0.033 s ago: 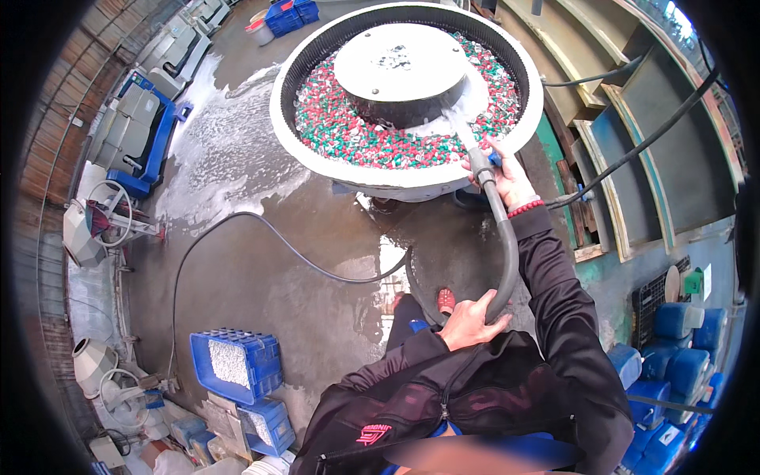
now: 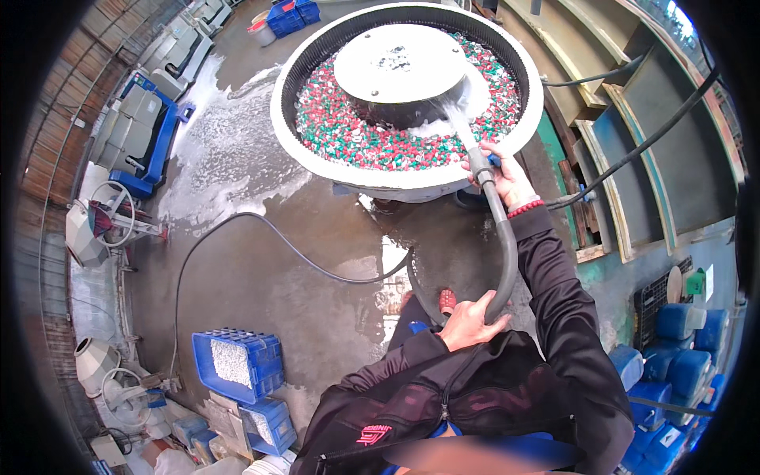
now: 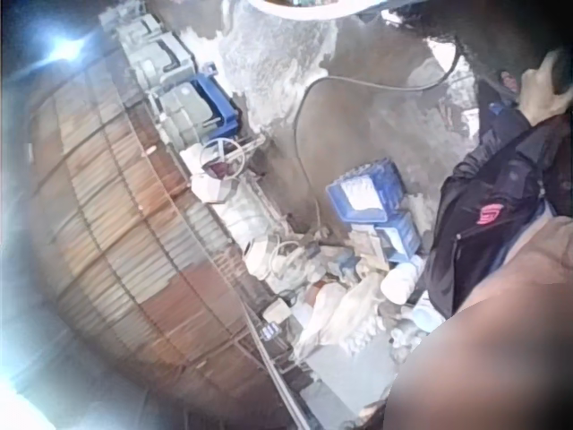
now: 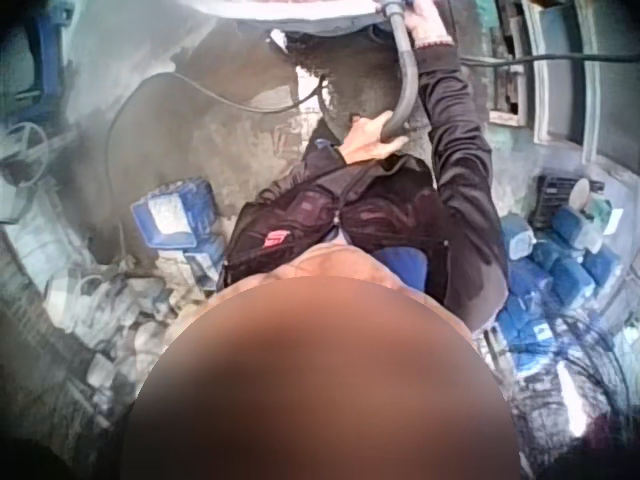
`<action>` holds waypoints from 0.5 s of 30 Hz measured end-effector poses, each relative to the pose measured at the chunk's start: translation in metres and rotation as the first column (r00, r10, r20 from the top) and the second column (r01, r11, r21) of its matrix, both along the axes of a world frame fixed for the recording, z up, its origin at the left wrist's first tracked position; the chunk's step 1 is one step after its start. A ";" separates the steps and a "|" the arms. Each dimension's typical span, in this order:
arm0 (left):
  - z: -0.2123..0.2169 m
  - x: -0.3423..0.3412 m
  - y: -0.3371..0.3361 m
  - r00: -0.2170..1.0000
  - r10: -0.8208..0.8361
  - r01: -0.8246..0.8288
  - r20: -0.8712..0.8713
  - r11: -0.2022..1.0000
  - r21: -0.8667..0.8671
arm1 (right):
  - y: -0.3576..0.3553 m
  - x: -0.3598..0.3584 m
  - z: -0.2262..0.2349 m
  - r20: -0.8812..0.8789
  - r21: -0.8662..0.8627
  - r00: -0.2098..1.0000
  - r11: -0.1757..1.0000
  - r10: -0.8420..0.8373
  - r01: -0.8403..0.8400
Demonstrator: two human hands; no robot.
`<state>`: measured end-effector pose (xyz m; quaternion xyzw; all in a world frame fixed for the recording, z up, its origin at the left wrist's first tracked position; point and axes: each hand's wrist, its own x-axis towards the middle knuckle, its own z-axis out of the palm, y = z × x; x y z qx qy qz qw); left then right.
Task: The person uses a hose to spray water into a rotating drum filled with colorful plastic pellets, then rinses the floor. They later scoop a white granular substance from a container and add it to the drum.
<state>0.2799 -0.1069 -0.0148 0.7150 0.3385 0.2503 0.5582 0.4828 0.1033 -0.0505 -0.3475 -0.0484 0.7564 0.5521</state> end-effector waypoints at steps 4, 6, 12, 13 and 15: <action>0.000 0.016 0.000 0.996 0.022 -0.009 0.085 0.989 -0.149 | 0.003 0.009 -0.018 0.030 -0.057 0.999 0.998 0.030 -0.029; -0.001 0.024 0.003 0.995 0.012 0.010 0.102 0.978 -0.209 | 0.002 0.018 -0.026 0.021 -0.154 0.999 0.988 0.028 -0.024; 0.000 0.046 0.028 0.992 -0.086 0.110 0.097 0.952 -0.285 | 0.023 0.063 -0.006 -0.052 -0.025 0.997 0.998 0.055 -0.056; 0.000 0.046 0.031 0.991 -0.094 0.117 0.098 0.956 -0.268 | 0.025 0.067 -0.002 -0.084 0.037 0.995 0.998 0.060 -0.057; 0.000 0.048 0.036 0.990 -0.099 0.118 0.101 0.971 -0.206 | 0.027 0.070 0.001 -0.124 0.093 0.990 0.994 0.065 -0.054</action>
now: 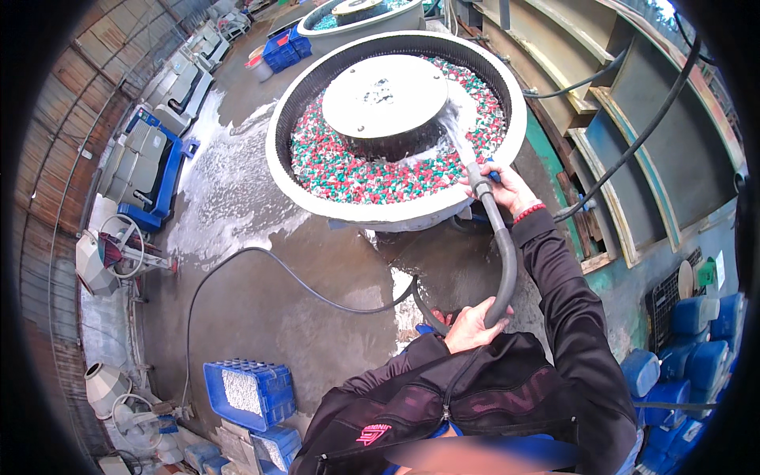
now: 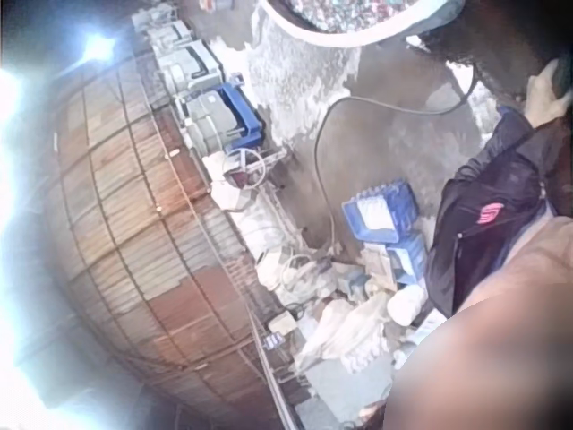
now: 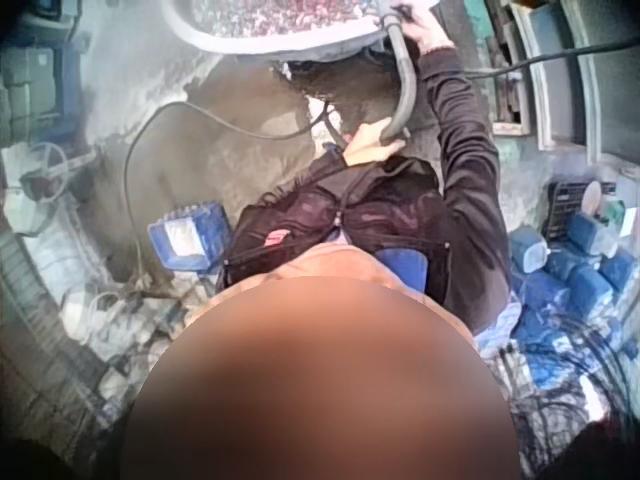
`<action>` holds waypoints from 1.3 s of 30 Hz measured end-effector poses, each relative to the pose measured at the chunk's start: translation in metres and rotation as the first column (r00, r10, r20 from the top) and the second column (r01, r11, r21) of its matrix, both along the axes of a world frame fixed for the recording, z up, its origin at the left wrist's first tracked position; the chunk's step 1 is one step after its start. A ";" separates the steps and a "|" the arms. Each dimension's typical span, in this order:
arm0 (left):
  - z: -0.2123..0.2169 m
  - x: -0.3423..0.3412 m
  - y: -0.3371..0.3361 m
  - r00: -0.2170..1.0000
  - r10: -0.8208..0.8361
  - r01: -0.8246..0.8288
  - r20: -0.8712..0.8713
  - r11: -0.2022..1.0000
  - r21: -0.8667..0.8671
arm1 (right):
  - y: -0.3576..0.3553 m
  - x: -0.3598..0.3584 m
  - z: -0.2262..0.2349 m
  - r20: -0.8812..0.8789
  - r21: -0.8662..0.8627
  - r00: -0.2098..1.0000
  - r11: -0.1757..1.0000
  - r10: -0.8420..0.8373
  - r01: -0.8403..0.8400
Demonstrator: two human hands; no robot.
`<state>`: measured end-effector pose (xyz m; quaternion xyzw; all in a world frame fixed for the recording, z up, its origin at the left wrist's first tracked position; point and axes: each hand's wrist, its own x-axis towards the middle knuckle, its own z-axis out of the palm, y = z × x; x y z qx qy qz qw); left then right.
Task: The person uses a hose to spray water into a rotating drum filled with colorful plastic pellets, then rinses the floor. They later scoop a white granular substance from a container and add it to the drum.
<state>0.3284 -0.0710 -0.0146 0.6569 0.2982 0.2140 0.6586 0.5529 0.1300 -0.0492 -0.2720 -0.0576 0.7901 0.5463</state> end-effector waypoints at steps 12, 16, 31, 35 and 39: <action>0.005 0.046 0.046 0.987 0.161 -0.162 0.017 0.985 0.059 | 0.060 0.047 -0.039 0.050 -0.078 0.999 0.997 0.001 0.002; 0.005 0.106 0.060 0.973 0.207 -0.221 0.104 0.963 0.152 | 0.082 0.083 -0.033 0.156 -0.110 0.988 0.994 0.013 0.004; -0.003 0.273 0.061 0.882 0.432 -0.439 0.188 0.898 -0.003 | 0.110 0.178 -0.017 0.201 -0.188 0.966 0.974 0.162 -0.124; -0.004 0.281 0.060 0.888 0.424 -0.448 0.178 0.885 0.126 | 0.124 0.200 0.000 0.152 0.039 0.976 0.985 0.159 -0.166; -0.007 0.292 0.063 0.889 0.411 -0.432 0.203 0.899 0.075 | 0.116 0.209 0.000 0.154 0.043 0.976 0.985 0.156 -0.165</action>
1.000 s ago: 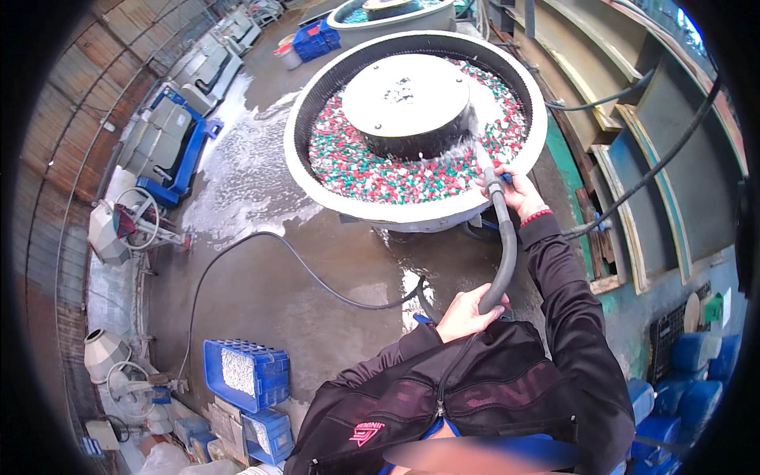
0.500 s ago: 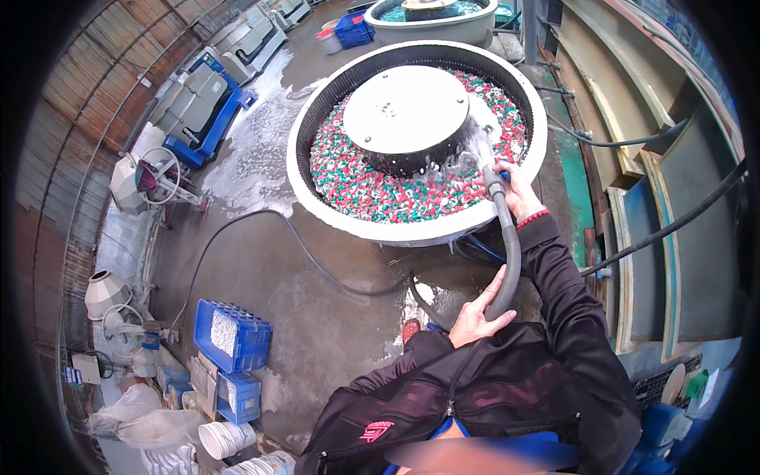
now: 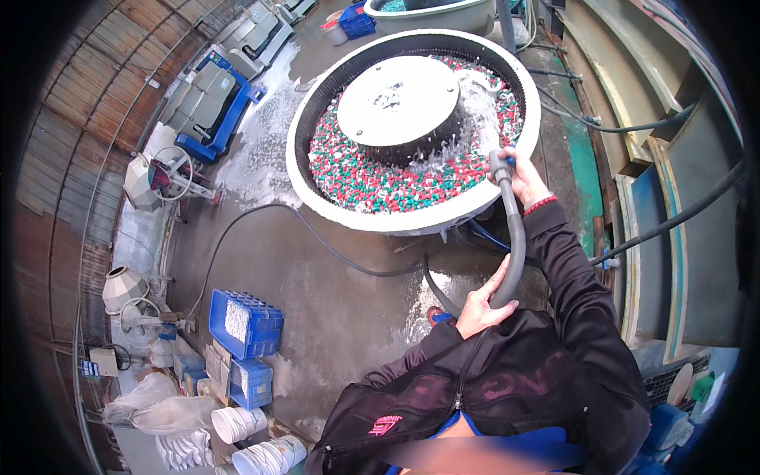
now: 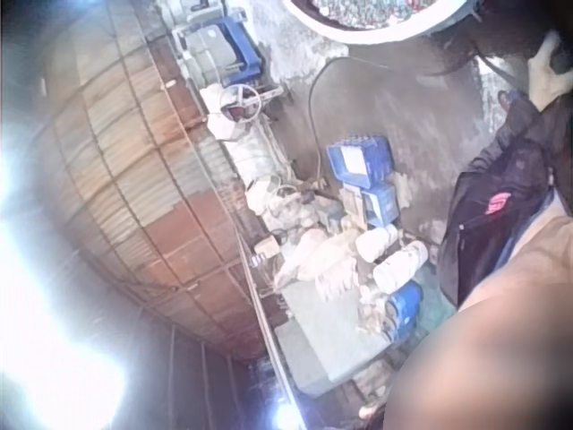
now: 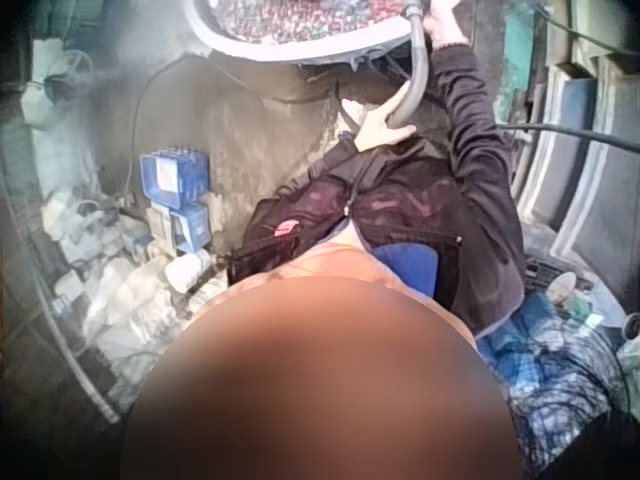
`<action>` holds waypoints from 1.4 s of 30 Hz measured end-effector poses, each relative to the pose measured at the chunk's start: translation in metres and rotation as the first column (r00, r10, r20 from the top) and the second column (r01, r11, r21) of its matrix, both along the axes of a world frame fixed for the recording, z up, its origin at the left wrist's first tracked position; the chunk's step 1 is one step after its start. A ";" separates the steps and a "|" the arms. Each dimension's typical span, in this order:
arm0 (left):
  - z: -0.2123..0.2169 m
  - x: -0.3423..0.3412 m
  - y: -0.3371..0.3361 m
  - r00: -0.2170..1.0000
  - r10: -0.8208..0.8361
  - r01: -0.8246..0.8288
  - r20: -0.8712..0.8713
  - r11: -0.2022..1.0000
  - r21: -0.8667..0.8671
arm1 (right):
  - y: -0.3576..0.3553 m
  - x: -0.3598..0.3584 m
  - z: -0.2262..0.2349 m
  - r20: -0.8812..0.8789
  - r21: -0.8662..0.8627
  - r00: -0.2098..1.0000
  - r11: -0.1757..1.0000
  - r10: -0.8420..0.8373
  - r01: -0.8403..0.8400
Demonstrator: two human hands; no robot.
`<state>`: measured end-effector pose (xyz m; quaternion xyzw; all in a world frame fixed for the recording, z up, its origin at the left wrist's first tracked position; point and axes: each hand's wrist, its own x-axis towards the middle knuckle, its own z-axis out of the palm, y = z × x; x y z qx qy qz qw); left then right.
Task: The person uses a hose to spray water into a rotating drum filled with colorful plastic pellets, then rinses the floor. They later scoop a white granular substance from a container and add it to the drum.
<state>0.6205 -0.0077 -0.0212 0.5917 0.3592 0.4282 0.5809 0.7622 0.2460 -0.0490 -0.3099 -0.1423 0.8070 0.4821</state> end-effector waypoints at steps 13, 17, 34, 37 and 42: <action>-0.004 0.008 -0.006 0.995 0.101 -0.101 -0.020 0.995 0.013 | 0.002 -0.010 -0.012 0.074 -0.042 0.997 0.999 -0.015 0.018; -0.008 0.009 -0.009 0.992 0.119 -0.116 0.040 0.991 -0.068 | -0.007 -0.011 -0.032 0.033 -0.167 0.999 0.986 0.015 -0.009; 0.000 0.015 -0.014 0.991 0.128 -0.123 0.038 0.984 -0.128 | -0.009 -0.006 -0.042 0.138 -0.112 0.980 0.986 0.141 -0.126; 0.002 0.016 -0.015 0.984 0.177 -0.176 0.013 0.983 -0.060 | -0.007 -0.008 -0.034 0.185 -0.151 0.970 0.980 0.156 -0.129; 0.001 0.015 -0.014 0.983 0.185 -0.184 0.018 0.982 -0.038 | 0.005 -0.007 -0.022 0.201 -0.021 0.966 0.987 0.163 -0.162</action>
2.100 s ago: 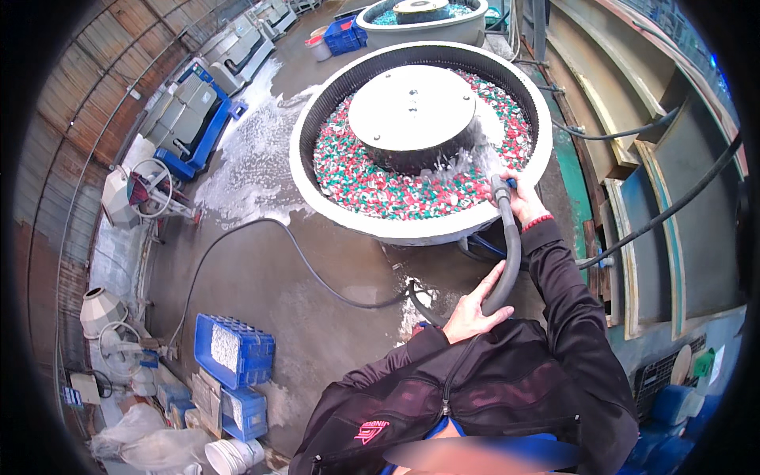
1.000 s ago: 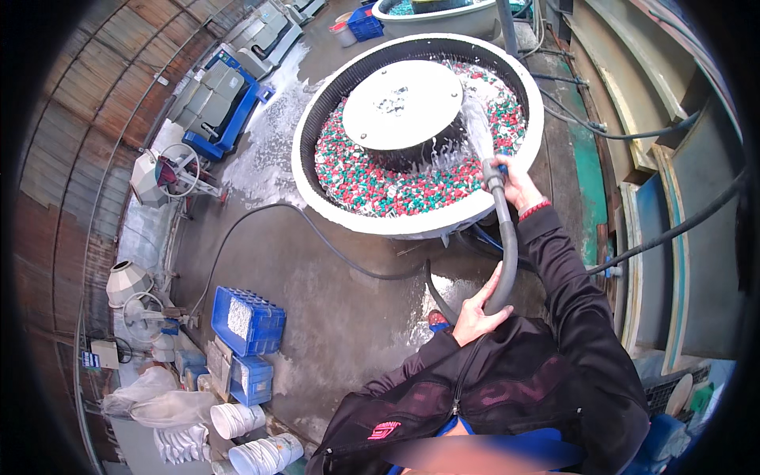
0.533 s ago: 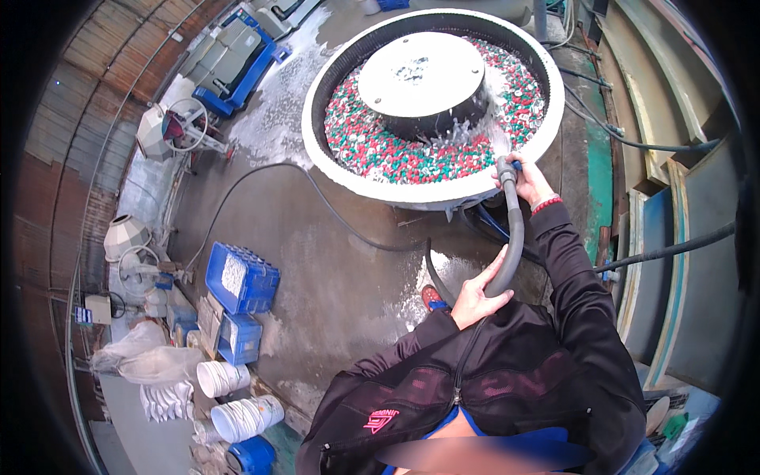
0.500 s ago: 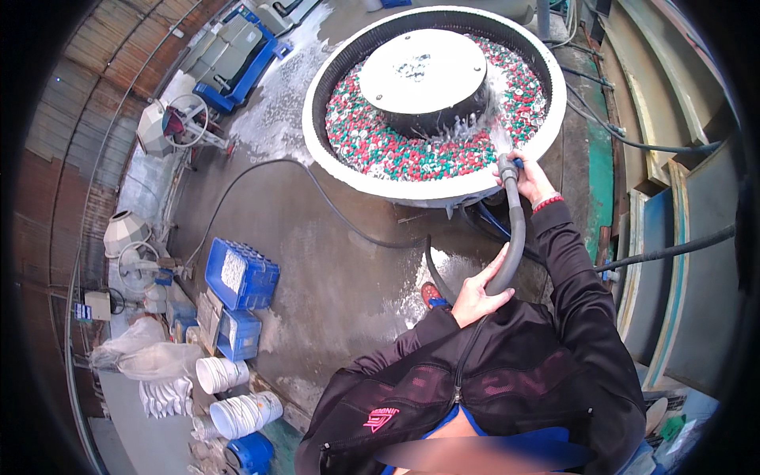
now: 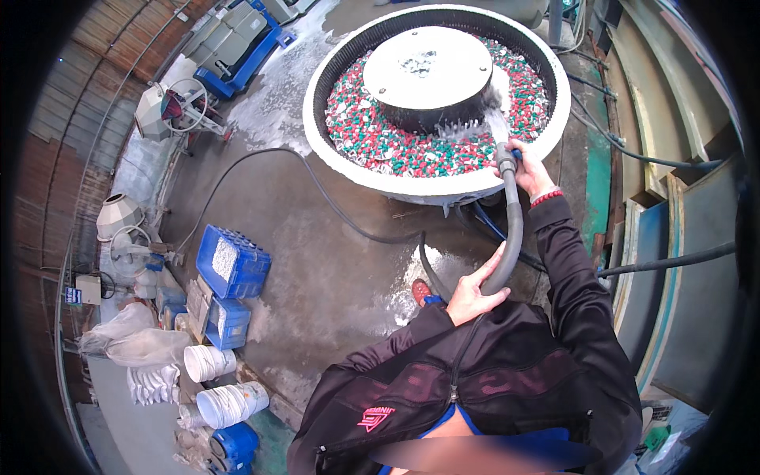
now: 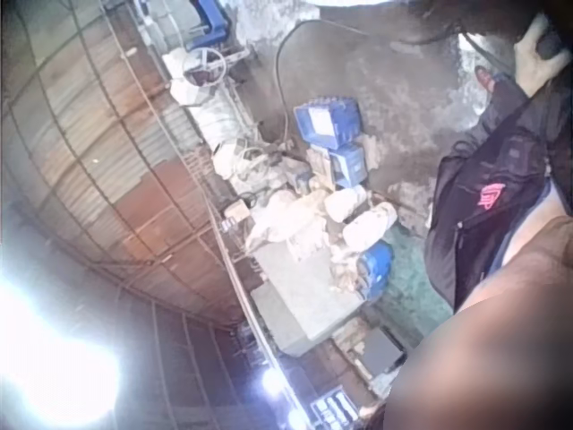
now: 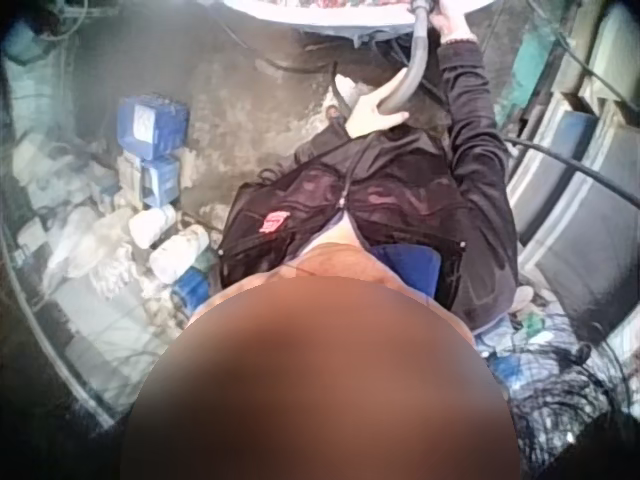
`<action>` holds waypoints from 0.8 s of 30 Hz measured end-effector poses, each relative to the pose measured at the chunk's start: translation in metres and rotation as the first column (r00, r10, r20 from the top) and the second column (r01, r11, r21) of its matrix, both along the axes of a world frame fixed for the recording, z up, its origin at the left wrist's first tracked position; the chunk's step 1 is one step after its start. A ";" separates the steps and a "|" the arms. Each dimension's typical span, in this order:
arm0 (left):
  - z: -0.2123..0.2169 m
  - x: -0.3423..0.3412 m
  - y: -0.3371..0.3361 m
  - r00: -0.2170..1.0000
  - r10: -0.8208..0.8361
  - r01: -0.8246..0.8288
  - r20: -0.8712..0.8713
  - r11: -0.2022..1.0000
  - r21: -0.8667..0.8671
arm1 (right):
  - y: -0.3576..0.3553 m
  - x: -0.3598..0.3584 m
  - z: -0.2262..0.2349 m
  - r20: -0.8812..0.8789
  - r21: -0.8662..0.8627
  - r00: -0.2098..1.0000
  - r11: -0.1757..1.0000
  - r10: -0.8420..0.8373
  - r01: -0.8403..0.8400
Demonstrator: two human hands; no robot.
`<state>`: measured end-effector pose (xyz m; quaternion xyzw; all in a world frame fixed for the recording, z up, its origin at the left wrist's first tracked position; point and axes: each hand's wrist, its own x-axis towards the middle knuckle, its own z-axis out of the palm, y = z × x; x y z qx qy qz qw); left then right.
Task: The person uses a hose to spray water into a rotating drum filled with colorful plastic pellets, then rinses the floor. They later scoop a white granular substance from a container and add it to the drum.
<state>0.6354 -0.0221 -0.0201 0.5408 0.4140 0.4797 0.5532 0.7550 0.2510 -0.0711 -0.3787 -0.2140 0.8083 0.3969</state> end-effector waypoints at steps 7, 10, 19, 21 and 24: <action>-0.005 -0.002 0.001 0.997 -0.075 0.076 0.032 0.997 -0.025 | -0.011 -0.002 0.012 -0.076 -0.095 0.993 0.992 -0.095 0.087; -0.005 -0.001 -0.002 0.998 -0.056 0.056 0.033 0.998 0.006 | -0.003 -0.003 0.023 -0.173 -0.038 0.983 0.998 -0.056 0.050; -0.008 0.001 -0.006 1.000 -0.016 0.015 0.008 0.997 0.079 | -0.015 -0.006 0.022 -0.125 -0.113 0.985 0.988 -0.115 0.101; -0.006 0.001 -0.009 1.000 -0.014 0.013 0.020 0.999 0.052 | -0.009 -0.006 0.028 -0.130 -0.030 0.989 0.997 -0.072 0.069; -0.004 0.001 -0.010 0.999 -0.028 0.029 0.043 0.999 -0.019 | -0.005 -0.005 0.033 -0.092 -0.015 0.994 0.998 -0.061 0.060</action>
